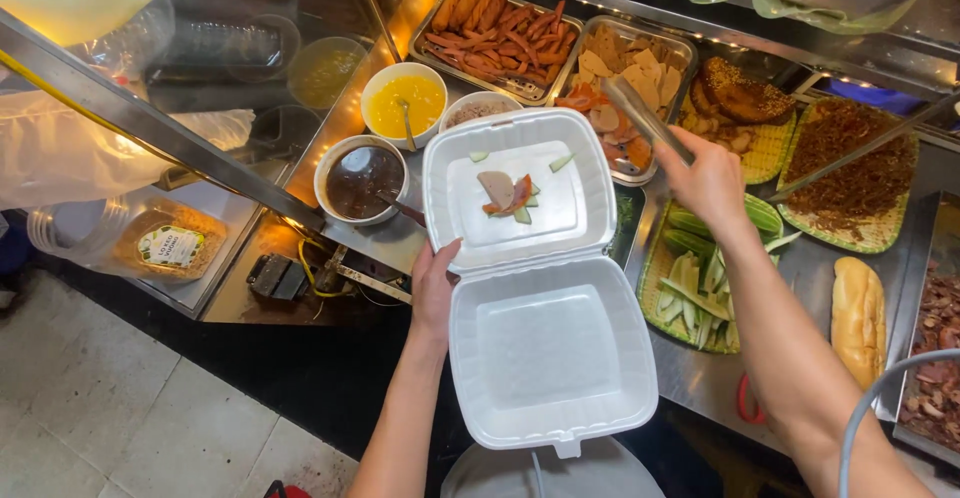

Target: Assemble a takeout meal box with meat, vegetables, and grilled bread.

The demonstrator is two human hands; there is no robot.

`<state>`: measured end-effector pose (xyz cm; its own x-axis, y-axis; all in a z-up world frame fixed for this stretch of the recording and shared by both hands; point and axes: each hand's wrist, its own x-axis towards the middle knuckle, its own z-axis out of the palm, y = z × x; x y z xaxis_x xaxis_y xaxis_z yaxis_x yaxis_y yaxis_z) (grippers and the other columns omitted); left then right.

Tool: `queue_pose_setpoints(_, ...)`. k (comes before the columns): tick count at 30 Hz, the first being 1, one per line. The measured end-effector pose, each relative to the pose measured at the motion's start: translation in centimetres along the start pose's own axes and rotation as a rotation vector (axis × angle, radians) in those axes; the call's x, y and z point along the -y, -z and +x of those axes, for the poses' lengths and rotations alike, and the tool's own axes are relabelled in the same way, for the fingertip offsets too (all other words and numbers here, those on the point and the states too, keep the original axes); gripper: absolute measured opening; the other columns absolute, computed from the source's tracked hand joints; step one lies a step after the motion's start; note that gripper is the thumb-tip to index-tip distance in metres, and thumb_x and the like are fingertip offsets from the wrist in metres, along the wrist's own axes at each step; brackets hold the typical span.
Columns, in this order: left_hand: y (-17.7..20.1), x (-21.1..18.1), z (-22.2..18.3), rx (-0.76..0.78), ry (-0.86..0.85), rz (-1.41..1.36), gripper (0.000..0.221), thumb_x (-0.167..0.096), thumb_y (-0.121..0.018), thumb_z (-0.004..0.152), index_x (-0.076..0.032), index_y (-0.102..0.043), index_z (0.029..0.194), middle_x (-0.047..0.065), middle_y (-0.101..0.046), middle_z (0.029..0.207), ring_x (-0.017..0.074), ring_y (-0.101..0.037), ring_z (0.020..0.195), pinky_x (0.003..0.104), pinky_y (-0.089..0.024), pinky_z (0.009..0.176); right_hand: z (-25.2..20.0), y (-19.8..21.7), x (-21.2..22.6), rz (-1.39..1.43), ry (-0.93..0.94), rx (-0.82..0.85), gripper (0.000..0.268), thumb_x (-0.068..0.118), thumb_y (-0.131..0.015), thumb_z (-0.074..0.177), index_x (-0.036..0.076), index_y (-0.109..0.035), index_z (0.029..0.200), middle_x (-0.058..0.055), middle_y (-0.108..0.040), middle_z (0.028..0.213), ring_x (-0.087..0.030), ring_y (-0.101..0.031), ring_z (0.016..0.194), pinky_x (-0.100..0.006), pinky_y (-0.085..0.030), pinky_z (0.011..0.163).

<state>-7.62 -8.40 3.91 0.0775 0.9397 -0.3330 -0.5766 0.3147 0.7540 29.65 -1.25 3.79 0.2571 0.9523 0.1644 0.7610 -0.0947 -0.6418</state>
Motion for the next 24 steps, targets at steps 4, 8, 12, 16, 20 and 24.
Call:
queue_pose_setpoints(4, 2.8, -3.6, 0.4, -0.098, -0.082, 0.020, 0.048, -0.012, -0.055, 0.097, 0.001, -0.054, 0.143, 0.015, -0.065, 0.128, 0.0247, -0.066, 0.108, 0.036, -0.053, 0.091, 3.7, -4.2, 5.2, -0.192, 0.144, -0.034, 0.039, 0.041, -0.070, 0.096, 0.026, -0.072, 0.133, -0.019, -0.075, 0.096, -0.043, -0.070, 0.087, -0.054, -0.054, 0.075)
queue_pose_setpoints(8, 4.8, -7.8, 0.2, -0.102, -0.103, -0.064, 0.048, -0.012, -0.054, 0.095, 0.000, -0.054, 0.142, 0.014, -0.065, 0.130, 0.0244, -0.065, 0.113, 0.036, -0.052, 0.096, 10.4, -9.3, 7.5, -0.397, 0.181, 0.031, 0.038, 0.040, -0.069, 0.099, 0.026, -0.071, 0.135, -0.022, -0.074, 0.091, -0.042, -0.070, 0.083, -0.055, -0.054, 0.072)
queue_pose_setpoints(12, 7.6, -10.4, 1.1, -0.200, -0.075, -0.006, 0.050, -0.014, -0.054, 0.095, -0.002, -0.054, 0.143, 0.013, -0.065, 0.132, 0.0240, -0.065, 0.116, 0.036, -0.051, 0.097, 14.5, -12.4, 7.4, -0.504, 0.172, 0.094, 0.042, 0.038, -0.068, 0.098, 0.026, -0.068, 0.138, -0.021, -0.074, 0.091, -0.039, -0.071, 0.079, -0.053, -0.056, 0.069)
queue_pose_setpoints(16, 9.7, -11.6, 2.9, -0.209, -0.027, -0.041, 0.052, -0.013, -0.054, 0.093, -0.004, -0.053, 0.144, 0.012, -0.065, 0.132, 0.0243, -0.065, 0.114, 0.036, -0.052, 0.096, 13.2, -8.3, 12.3, -0.589, -0.013, 0.191, 0.039, 0.040, -0.062, 0.104, 0.034, -0.065, 0.143, -0.019, -0.077, 0.094, -0.037, -0.073, 0.081, -0.052, -0.057, 0.072)
queue_pose_setpoints(20, 11.0, -11.1, 5.2, -0.183, 0.021, -0.055, 0.051, -0.013, -0.055, 0.094, -0.001, -0.054, 0.143, 0.014, -0.065, 0.131, 0.0253, -0.065, 0.113, 0.037, -0.052, 0.095, 14.7, -8.1, 8.6, -0.651, 0.194, 0.164, 0.039, 0.039, -0.068, 0.098, 0.029, -0.070, 0.136, -0.016, -0.076, 0.103, -0.037, -0.072, 0.088, -0.052, -0.056, 0.075)
queue_pose_setpoints(24, 10.5, -10.7, 6.9, -0.143, 0.078, -0.065, 0.050, -0.013, -0.057, 0.094, -0.001, -0.055, 0.142, 0.014, -0.066, 0.130, 0.0250, -0.066, 0.113, 0.037, -0.052, 0.094, 16.4, -8.9, 6.5, -0.793, 0.233, 0.198, 0.049, 0.036, -0.071, 0.091, 0.031, -0.068, 0.140, -0.018, -0.075, 0.100, -0.037, -0.072, 0.085, -0.050, -0.056, 0.073)
